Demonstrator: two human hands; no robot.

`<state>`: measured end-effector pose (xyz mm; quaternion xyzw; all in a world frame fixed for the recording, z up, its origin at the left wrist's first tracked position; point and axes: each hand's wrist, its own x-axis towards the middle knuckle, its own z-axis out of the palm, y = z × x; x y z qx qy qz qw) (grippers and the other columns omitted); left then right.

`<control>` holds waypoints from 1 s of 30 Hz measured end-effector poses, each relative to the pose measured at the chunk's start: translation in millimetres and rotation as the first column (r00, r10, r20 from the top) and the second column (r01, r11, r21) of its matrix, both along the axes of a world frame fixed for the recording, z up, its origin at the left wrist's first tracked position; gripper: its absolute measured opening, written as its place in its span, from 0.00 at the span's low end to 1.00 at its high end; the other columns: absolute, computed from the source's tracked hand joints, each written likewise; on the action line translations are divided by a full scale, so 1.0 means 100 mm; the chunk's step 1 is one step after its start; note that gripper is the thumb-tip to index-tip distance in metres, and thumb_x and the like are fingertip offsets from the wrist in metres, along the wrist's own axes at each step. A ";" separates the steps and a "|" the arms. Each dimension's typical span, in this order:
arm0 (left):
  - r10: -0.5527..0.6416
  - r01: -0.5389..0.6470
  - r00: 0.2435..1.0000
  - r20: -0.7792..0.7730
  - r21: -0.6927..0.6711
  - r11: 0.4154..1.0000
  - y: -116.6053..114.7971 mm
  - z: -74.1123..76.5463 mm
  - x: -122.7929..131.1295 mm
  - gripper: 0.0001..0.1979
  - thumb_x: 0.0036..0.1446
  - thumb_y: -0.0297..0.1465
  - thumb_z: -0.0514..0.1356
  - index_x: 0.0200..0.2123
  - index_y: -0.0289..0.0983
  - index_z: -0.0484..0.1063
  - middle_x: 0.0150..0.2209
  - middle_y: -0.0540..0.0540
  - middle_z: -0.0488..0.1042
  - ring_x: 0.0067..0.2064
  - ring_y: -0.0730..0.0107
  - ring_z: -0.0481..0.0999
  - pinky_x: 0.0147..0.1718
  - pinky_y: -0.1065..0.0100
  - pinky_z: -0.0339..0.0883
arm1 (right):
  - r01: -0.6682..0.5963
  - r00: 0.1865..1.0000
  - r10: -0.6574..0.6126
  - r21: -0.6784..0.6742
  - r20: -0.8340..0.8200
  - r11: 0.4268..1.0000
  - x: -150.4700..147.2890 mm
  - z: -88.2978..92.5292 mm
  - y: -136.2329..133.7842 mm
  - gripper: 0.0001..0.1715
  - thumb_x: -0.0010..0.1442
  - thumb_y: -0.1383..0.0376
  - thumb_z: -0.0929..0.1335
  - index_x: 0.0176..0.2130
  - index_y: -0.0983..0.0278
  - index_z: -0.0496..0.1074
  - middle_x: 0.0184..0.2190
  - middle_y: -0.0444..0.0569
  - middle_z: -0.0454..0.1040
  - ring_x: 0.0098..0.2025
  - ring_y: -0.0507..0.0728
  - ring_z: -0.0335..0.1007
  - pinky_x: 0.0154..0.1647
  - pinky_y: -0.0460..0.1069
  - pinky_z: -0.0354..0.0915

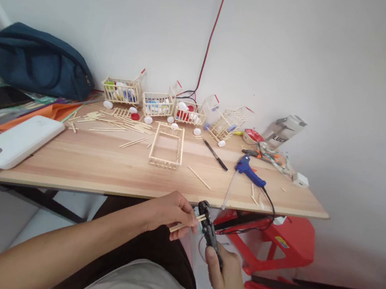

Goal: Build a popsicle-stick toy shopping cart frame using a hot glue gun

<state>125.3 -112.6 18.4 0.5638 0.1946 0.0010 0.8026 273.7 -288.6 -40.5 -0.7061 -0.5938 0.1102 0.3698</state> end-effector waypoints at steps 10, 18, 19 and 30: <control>0.116 -0.096 0.993 0.002 0.579 0.810 0.41 0.54 -0.70 0.14 0.54 0.41 0.63 0.30 0.35 0.79 0.28 0.47 0.76 0.29 0.71 0.72 0.25 0.74 0.64 | 0.165 0.933 -0.202 -0.145 -0.297 0.976 0.23 0.16 -0.13 0.32 0.65 0.42 0.57 0.27 0.63 0.69 0.15 0.45 0.67 0.19 0.54 0.64 0.22 0.47 0.58; 0.764 -0.297 0.633 0.127 0.951 0.088 1.63 0.44 -1.37 0.13 0.50 0.33 0.64 0.17 0.35 0.70 0.15 0.54 0.61 0.24 0.75 0.58 0.27 0.70 0.49 | 0.092 0.909 -0.159 -0.186 -0.385 0.978 0.04 0.36 0.10 0.32 0.64 0.41 0.57 0.30 0.62 0.71 0.16 0.46 0.68 0.20 0.56 0.64 0.24 0.48 0.59; 0.761 -0.286 0.639 0.117 0.953 0.094 1.73 0.37 -1.33 0.13 0.49 0.33 0.65 0.16 0.35 0.69 0.16 0.54 0.62 0.25 0.75 0.59 0.27 0.70 0.49 | 0.084 0.909 -0.152 -0.187 -0.388 0.979 0.01 0.37 0.14 0.32 0.64 0.41 0.58 0.30 0.62 0.71 0.16 0.46 0.68 0.20 0.56 0.64 0.23 0.48 0.58; 0.767 -0.197 0.641 0.039 0.974 0.115 1.93 0.06 -1.09 0.09 0.41 0.36 0.68 0.20 0.36 0.75 0.21 0.50 0.73 0.28 0.68 0.69 0.28 0.68 0.55 | 0.018 0.903 -0.117 -0.236 -0.413 0.972 -0.01 0.31 0.35 0.31 0.63 0.41 0.58 0.31 0.63 0.71 0.15 0.46 0.69 0.21 0.56 0.66 0.23 0.48 0.59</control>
